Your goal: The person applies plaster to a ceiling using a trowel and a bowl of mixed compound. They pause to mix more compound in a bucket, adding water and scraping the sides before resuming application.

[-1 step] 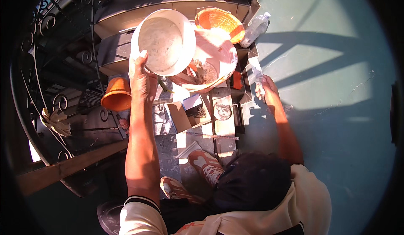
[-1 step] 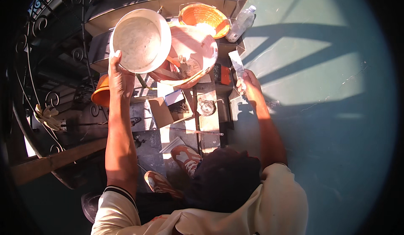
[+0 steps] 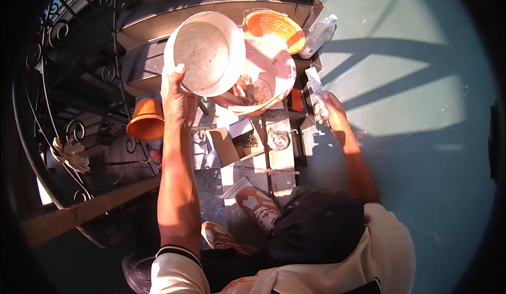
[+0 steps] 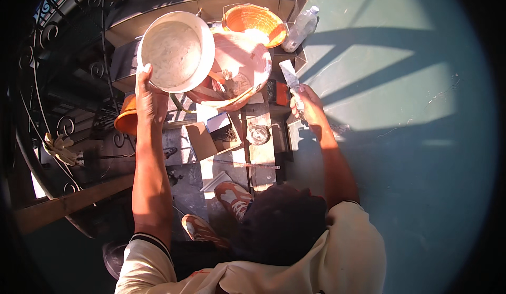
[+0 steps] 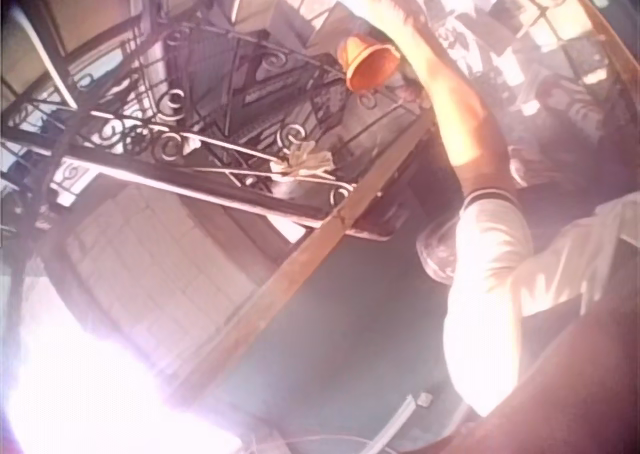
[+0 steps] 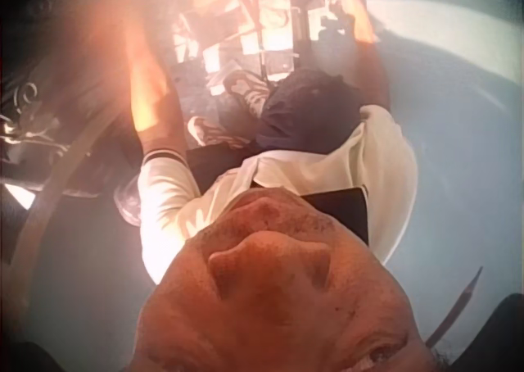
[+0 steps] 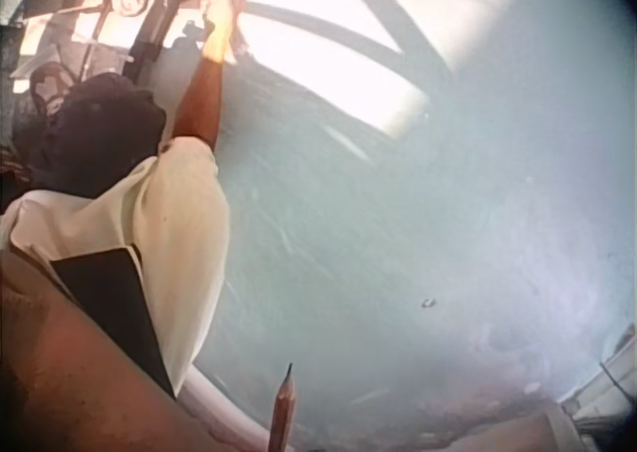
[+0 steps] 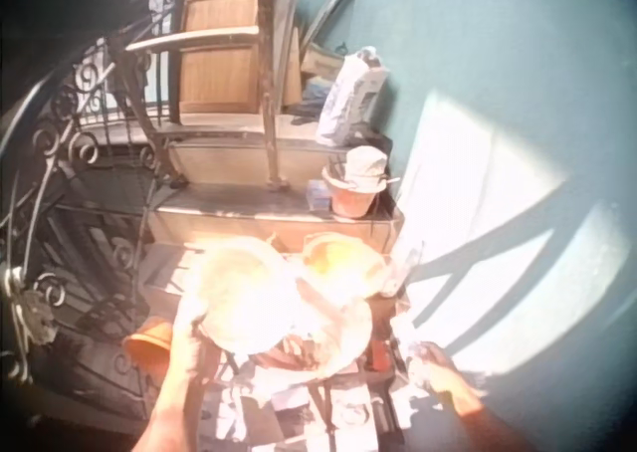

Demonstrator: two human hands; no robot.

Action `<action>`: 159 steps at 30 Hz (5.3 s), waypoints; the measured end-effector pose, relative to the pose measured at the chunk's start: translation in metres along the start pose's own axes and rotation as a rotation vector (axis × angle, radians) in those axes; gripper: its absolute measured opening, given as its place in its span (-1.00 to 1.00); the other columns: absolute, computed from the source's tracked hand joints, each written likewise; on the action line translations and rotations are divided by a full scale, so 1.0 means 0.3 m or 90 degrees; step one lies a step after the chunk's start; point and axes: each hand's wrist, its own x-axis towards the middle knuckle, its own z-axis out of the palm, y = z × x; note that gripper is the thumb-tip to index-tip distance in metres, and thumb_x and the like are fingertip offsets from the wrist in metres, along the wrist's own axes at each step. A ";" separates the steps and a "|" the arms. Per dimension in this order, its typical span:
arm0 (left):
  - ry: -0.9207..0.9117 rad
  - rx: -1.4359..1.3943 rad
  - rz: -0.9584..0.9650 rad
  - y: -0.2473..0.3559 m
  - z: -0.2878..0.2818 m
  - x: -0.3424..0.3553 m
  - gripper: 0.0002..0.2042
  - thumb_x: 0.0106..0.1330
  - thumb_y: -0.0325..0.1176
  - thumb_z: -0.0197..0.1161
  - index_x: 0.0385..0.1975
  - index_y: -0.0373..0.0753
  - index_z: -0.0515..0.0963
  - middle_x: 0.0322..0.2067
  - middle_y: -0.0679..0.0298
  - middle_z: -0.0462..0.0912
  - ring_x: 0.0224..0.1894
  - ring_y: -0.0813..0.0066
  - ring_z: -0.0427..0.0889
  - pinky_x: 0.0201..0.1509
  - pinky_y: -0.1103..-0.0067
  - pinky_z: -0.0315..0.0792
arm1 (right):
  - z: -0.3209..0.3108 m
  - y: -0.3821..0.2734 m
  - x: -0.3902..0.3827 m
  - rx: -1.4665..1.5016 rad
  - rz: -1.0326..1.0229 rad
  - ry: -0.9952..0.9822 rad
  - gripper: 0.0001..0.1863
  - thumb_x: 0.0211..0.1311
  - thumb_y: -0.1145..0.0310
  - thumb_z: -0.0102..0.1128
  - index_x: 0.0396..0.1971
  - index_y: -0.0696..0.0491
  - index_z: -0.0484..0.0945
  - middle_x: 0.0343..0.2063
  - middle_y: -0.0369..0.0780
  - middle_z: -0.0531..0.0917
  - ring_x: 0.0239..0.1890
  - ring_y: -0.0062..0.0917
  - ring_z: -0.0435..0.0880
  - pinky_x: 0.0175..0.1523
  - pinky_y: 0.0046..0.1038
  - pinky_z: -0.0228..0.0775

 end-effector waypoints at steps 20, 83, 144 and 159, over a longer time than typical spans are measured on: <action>-0.037 0.077 -0.092 0.017 0.107 -0.031 -0.22 0.40 0.15 0.22 0.47 -0.25 0.26 0.39 0.10 0.44 0.42 0.22 0.43 0.48 0.24 0.31 | 0.020 0.146 -0.124 -0.023 -0.002 0.123 -0.77 0.62 0.26 0.03 0.04 0.09 0.43 -0.37 -0.26 0.65 -0.48 -0.61 0.67 -0.41 -0.52 0.56; -0.246 0.328 -0.299 -0.256 0.357 -0.424 -0.49 0.43 -0.20 0.43 0.17 -0.36 0.37 -0.14 0.21 0.62 -0.24 0.52 0.62 -0.17 0.57 0.53 | 0.333 -0.292 -0.058 0.143 -0.187 0.048 -0.75 0.25 0.55 0.38 -0.13 0.09 0.53 -0.28 -0.27 0.66 -0.37 -0.64 0.63 -0.23 -0.54 0.54; -0.238 0.499 -0.217 -0.162 0.164 -0.188 -0.59 0.46 -0.49 0.27 0.29 -0.25 0.54 -0.31 0.45 0.62 -0.45 0.76 0.37 -0.43 0.68 0.23 | 0.560 -0.241 0.023 -0.213 -0.077 -0.017 -0.47 0.57 0.33 -0.08 0.48 0.03 0.32 -0.15 0.00 0.66 -0.33 -0.32 0.72 -0.19 -0.28 0.61; -0.104 0.711 -0.044 -0.203 0.112 -0.113 -0.53 0.25 -0.42 0.47 0.16 -0.39 0.61 -0.12 0.06 0.81 -0.08 0.35 0.79 0.06 0.46 0.59 | 0.662 -0.179 -0.157 -0.373 -0.123 -0.034 -0.50 0.57 0.27 -0.03 0.44 -0.12 0.44 0.10 0.07 0.69 0.07 -0.01 0.72 0.22 -0.15 0.50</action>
